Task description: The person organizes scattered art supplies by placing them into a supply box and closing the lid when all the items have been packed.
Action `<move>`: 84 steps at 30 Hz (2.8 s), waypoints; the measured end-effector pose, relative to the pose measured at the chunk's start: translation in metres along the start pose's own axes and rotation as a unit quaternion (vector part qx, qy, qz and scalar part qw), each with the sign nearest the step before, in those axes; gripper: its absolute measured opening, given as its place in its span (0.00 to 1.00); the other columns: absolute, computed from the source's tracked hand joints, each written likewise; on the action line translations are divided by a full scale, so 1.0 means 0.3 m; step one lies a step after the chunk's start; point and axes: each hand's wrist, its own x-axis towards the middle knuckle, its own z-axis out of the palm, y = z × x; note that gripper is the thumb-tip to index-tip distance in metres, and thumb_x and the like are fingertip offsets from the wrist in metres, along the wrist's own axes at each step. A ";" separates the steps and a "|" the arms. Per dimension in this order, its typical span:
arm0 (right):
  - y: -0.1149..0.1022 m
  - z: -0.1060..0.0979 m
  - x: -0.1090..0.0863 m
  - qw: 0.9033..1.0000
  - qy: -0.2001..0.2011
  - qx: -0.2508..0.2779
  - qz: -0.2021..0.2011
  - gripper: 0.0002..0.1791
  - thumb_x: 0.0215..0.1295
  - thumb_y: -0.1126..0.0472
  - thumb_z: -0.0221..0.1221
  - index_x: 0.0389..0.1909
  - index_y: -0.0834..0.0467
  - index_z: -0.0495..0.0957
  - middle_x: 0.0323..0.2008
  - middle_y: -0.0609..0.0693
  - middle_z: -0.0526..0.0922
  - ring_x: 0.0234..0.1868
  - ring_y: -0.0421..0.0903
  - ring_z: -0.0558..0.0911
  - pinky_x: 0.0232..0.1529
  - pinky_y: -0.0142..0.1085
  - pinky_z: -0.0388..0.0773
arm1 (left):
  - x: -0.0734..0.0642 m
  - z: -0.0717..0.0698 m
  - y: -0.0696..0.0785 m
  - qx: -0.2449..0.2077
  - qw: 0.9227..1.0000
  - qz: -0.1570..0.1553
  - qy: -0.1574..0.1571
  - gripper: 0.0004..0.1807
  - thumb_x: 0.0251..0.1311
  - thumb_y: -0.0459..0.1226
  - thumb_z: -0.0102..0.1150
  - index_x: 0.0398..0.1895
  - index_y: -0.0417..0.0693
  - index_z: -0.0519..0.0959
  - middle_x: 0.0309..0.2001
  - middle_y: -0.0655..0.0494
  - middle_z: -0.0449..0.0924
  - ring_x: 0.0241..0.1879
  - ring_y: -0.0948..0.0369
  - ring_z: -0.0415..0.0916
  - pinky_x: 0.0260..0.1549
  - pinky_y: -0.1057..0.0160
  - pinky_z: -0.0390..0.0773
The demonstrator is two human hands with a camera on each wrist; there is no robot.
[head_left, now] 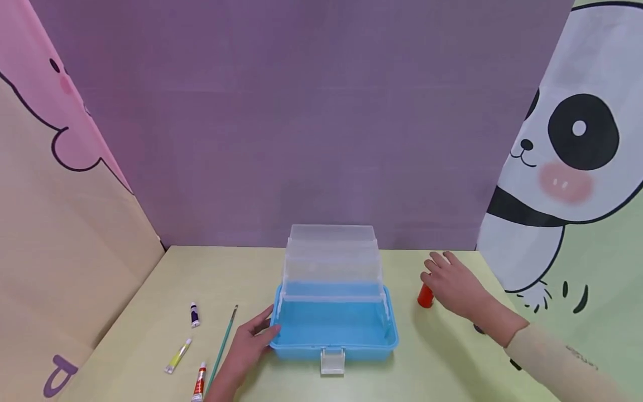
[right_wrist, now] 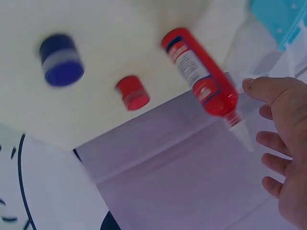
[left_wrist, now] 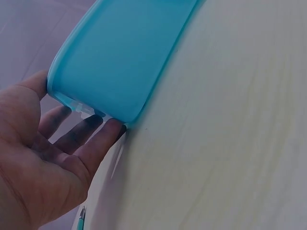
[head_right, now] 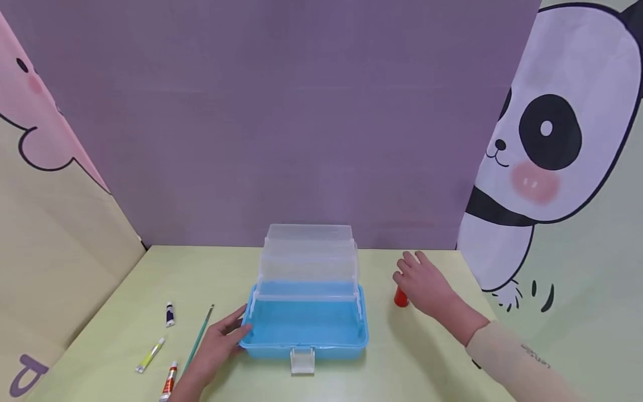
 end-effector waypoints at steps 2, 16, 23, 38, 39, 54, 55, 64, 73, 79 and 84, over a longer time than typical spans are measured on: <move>0.026 0.008 0.008 1.000 -0.018 -0.015 -0.016 0.24 0.41 0.55 0.77 0.40 0.57 0.81 0.42 0.58 0.79 0.52 0.61 0.73 0.55 0.54 0.68 | 0.002 0.001 -0.004 -0.002 1.000 -0.001 0.006 0.31 0.61 0.35 0.65 0.68 0.43 0.69 0.57 0.32 0.73 0.46 0.47 0.79 0.37 0.50 0.83; 0.024 0.058 0.040 0.982 -0.047 -0.150 -0.105 0.23 0.36 0.51 0.80 0.32 0.56 0.81 0.38 0.54 0.79 0.50 0.57 0.71 0.55 0.50 0.69 | 0.004 0.007 -0.011 -0.001 1.000 0.002 0.005 0.31 0.60 0.36 0.66 0.67 0.41 0.70 0.55 0.32 0.74 0.47 0.47 0.79 0.36 0.51 0.83; -0.029 0.067 0.106 0.965 -0.055 -0.226 -0.125 0.24 0.36 0.45 0.78 0.33 0.53 0.84 0.41 0.52 0.81 0.52 0.56 0.72 0.54 0.48 0.68 | -0.008 -0.026 -0.003 0.012 0.999 -0.008 0.029 0.32 0.61 0.38 0.66 0.67 0.41 0.69 0.55 0.32 0.74 0.44 0.48 0.80 0.34 0.53 0.84; -0.069 0.087 0.134 0.942 -0.105 -0.289 -0.134 0.25 0.32 0.42 0.78 0.33 0.48 0.84 0.43 0.51 0.81 0.55 0.55 0.71 0.53 0.49 0.66 | -0.015 -0.018 -0.006 0.008 1.000 -0.003 0.017 0.31 0.62 0.37 0.64 0.67 0.38 0.68 0.55 0.31 0.74 0.46 0.46 0.80 0.35 0.51 0.83; -0.067 0.084 0.133 0.942 -0.109 -0.287 -0.136 0.26 0.31 0.41 0.78 0.33 0.47 0.85 0.43 0.51 0.82 0.54 0.54 0.71 0.53 0.49 0.66 | -0.012 -0.013 -0.007 0.008 1.000 -0.001 0.013 0.31 0.62 0.37 0.64 0.67 0.38 0.68 0.55 0.31 0.74 0.46 0.46 0.80 0.35 0.51 0.83; -0.018 0.034 0.085 0.978 -0.084 -0.166 -0.097 0.21 0.32 0.47 0.80 0.22 0.54 0.81 0.30 0.51 0.77 0.42 0.53 0.71 0.46 0.45 0.68 | 0.004 -0.006 -0.011 0.014 1.000 -0.005 0.004 0.31 0.62 0.36 0.64 0.68 0.39 0.68 0.56 0.32 0.74 0.48 0.45 0.79 0.35 0.50 0.83; -0.014 0.024 0.080 0.981 -0.083 -0.151 -0.092 0.23 0.30 0.47 0.81 0.24 0.54 0.81 0.31 0.51 0.77 0.43 0.53 0.71 0.46 0.46 0.68 | 0.004 -0.008 -0.008 0.014 1.000 -0.003 0.005 0.31 0.62 0.36 0.64 0.68 0.39 0.68 0.56 0.32 0.74 0.48 0.45 0.79 0.36 0.50 0.83; 0.018 -0.058 0.033 0.999 -0.052 -0.011 -0.013 0.23 0.30 0.54 0.81 0.28 0.57 0.83 0.33 0.53 0.78 0.44 0.57 0.73 0.51 0.53 0.69 | -0.002 -0.014 0.013 0.012 1.000 -0.002 0.011 0.30 0.61 0.36 0.65 0.66 0.39 0.70 0.55 0.33 0.75 0.46 0.46 0.79 0.36 0.51 0.83; 0.052 -0.081 -0.029 0.998 0.027 0.048 0.030 0.18 0.32 0.56 0.78 0.25 0.58 0.82 0.34 0.54 0.79 0.45 0.58 0.73 0.49 0.54 0.70 | 0.003 -0.008 -0.002 0.006 1.000 0.006 0.005 0.30 0.61 0.37 0.65 0.64 0.34 0.71 0.56 0.32 0.74 0.46 0.47 0.79 0.36 0.52 0.83; 0.082 -0.124 -0.088 0.987 0.070 0.094 0.110 0.20 0.30 0.57 0.79 0.27 0.58 0.84 0.42 0.59 0.81 0.48 0.61 0.74 0.49 0.57 0.69 | 0.008 0.008 -0.008 0.009 1.000 0.001 -0.001 0.31 0.60 0.39 0.66 0.64 0.34 0.71 0.58 0.31 0.71 0.47 0.47 0.78 0.38 0.51 0.83; 0.075 -0.144 -0.125 0.974 0.127 0.115 0.145 0.22 0.29 0.58 0.79 0.30 0.60 0.84 0.44 0.62 0.81 0.49 0.64 0.74 0.47 0.59 0.71 | 0.014 0.007 -0.004 0.018 1.000 -0.008 0.001 0.32 0.59 0.40 0.67 0.64 0.35 0.71 0.59 0.31 0.70 0.48 0.47 0.78 0.39 0.52 0.82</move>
